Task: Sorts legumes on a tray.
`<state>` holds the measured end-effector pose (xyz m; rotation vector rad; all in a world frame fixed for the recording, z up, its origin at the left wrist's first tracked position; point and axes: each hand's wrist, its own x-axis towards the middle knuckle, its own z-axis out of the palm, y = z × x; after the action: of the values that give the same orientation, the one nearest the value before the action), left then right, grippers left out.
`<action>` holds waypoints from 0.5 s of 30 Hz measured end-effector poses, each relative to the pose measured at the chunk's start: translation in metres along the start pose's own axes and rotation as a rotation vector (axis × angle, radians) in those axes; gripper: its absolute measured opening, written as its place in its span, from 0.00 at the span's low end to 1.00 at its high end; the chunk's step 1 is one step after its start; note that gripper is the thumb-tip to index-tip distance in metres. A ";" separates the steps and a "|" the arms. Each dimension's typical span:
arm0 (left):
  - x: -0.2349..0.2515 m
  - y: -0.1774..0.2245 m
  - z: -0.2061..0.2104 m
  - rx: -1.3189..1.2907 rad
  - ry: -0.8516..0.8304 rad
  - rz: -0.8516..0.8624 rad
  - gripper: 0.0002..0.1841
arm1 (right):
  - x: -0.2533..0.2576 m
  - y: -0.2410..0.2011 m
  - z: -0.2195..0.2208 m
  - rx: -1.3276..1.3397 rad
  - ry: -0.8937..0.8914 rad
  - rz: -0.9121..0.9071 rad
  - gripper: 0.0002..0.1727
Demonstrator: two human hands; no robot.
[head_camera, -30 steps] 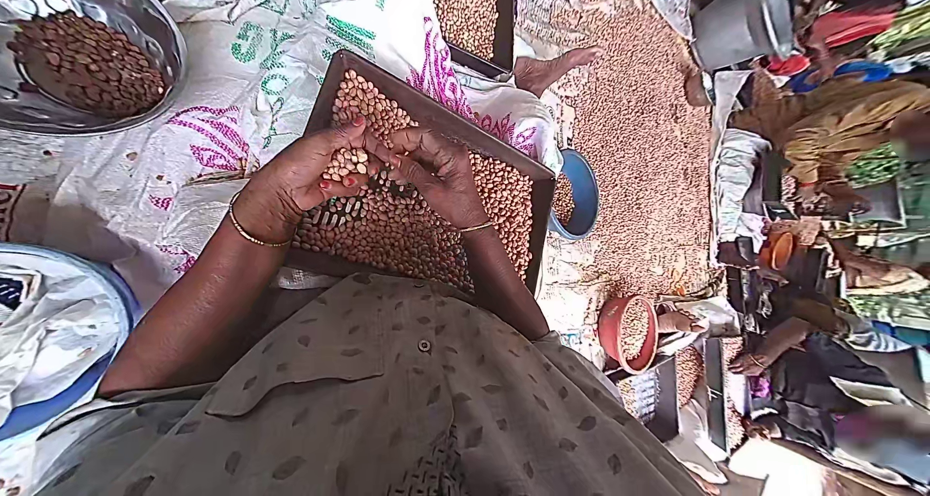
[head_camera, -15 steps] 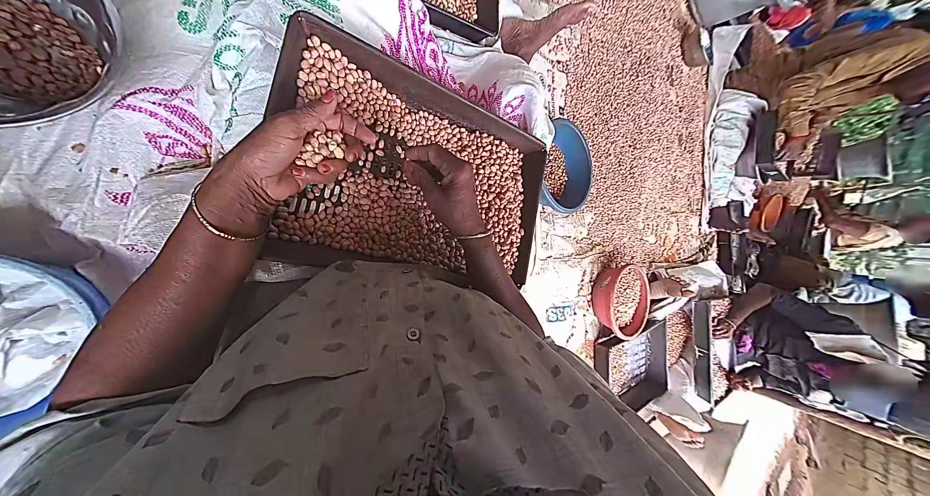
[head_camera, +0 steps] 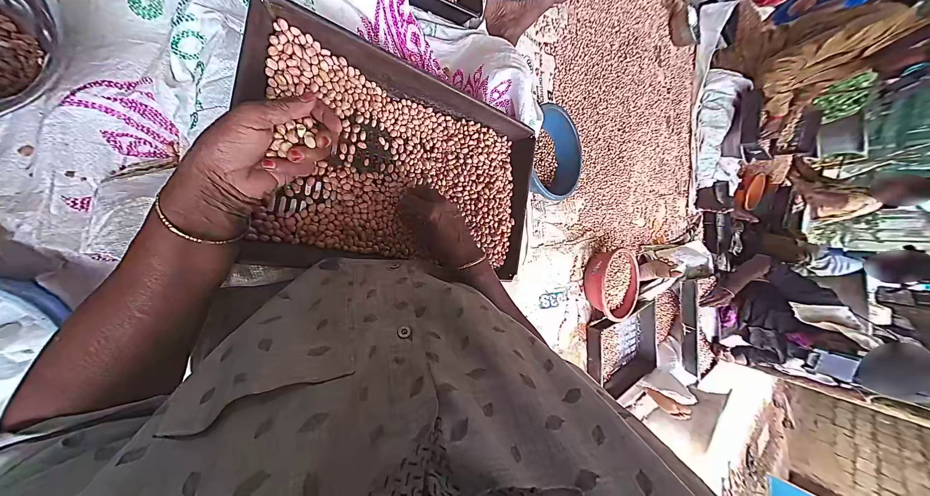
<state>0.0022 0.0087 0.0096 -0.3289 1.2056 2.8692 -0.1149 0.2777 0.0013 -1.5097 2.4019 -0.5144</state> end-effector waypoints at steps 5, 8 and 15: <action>-0.002 0.002 0.000 -0.033 0.120 0.108 0.23 | -0.002 0.008 0.008 0.031 0.087 -0.038 0.08; -0.002 0.002 0.000 -0.075 0.125 0.128 0.24 | -0.003 0.009 0.008 0.080 0.219 0.009 0.08; -0.001 0.004 0.005 0.030 0.157 -0.021 0.28 | 0.010 0.007 -0.009 0.284 0.407 0.089 0.08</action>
<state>0.0014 0.0096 0.0162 -0.5719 1.2582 2.8502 -0.1281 0.2732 0.0061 -1.2655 2.5256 -1.1840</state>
